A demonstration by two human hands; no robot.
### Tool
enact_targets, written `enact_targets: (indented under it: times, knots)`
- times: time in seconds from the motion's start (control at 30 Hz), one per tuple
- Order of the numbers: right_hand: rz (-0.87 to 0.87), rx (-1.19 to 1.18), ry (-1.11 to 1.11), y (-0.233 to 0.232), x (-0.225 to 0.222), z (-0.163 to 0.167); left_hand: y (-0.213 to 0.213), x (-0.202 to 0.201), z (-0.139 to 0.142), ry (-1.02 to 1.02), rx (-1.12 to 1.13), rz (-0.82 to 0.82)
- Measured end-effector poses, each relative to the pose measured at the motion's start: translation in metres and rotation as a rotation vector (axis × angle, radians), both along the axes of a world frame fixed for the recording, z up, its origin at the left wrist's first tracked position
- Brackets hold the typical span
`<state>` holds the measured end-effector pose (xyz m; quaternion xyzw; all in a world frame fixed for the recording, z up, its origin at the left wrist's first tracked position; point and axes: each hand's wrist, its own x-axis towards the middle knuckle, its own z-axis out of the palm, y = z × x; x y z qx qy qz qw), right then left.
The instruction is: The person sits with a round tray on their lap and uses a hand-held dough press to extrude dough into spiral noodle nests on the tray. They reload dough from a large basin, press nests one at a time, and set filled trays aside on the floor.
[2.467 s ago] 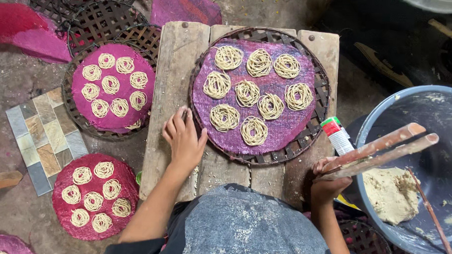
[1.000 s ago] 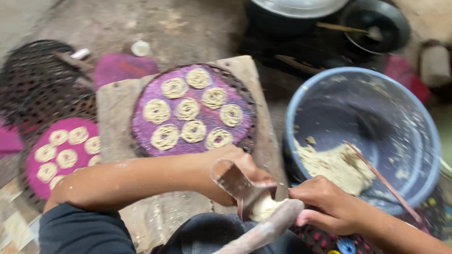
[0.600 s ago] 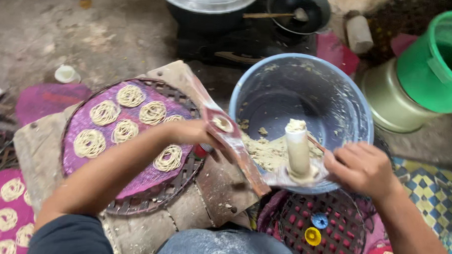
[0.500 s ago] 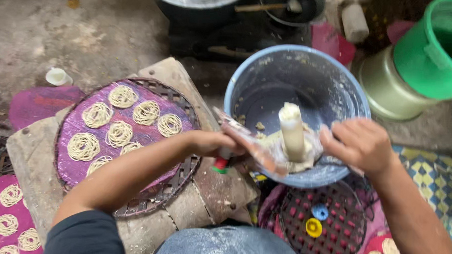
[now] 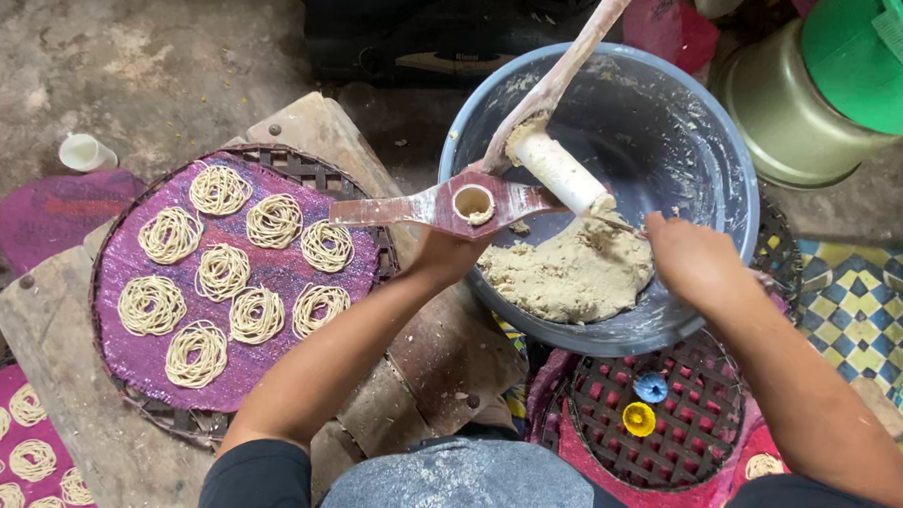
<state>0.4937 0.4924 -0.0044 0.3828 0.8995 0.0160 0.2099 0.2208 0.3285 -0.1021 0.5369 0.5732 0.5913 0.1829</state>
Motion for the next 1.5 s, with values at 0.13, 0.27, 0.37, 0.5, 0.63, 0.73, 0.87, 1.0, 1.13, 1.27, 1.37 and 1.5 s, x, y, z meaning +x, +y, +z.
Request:
enact_targets:
  times: [0.13,0.27,0.37,0.5,0.63,0.73,0.87,1.0,1.13,1.27,1.37,1.5]
  knots:
    - [0.02,-0.099,-0.126,-0.008,-0.004,-0.013,0.004,0.003,0.005,-0.146,0.048,-0.052]
    - [-0.116,-0.13,0.067,-0.032,-0.027,-0.061,0.008,0.01,0.016,-0.129,0.03,0.033]
    - [-0.015,-0.193,0.251,-0.037,-0.039,-0.081,0.008,0.016,0.023,-0.125,0.078,0.071]
    - [-0.215,-0.497,0.326,-0.048,-0.053,-0.067,0.008,0.018,0.029,-0.119,0.055,0.098]
    - [-0.414,-0.587,0.179,-0.067,-0.07,-0.038,0.008,0.018,0.03,-0.098,0.062,0.119]
    - [-0.534,-0.625,0.35,-0.079,-0.065,-0.025,0.009,0.015,0.031,-0.09,0.051,0.12]
    - [-0.068,-0.315,0.337,-0.073,-0.041,-0.004,0.008,-0.003,0.04,-0.046,0.034,0.115]
    - [-0.058,-0.276,0.384,-0.054,-0.014,0.061,-0.003,-0.033,0.059,0.315,-0.114,0.325]
    - [0.173,-0.248,0.486,-0.054,-0.024,0.141,-0.011,-0.037,0.081,0.593,-0.101,0.196]
    - [0.218,0.014,0.053,-0.081,-0.075,0.154,-0.014,-0.005,0.091,0.756,0.046,0.144]
    - [0.526,0.29,0.094,-0.11,-0.097,0.127,-0.016,0.006,0.092,0.56,-0.36,0.03]
    - [0.713,0.277,0.352,-0.109,-0.081,0.124,-0.023,-0.004,0.079,0.406,-0.243,-0.042]
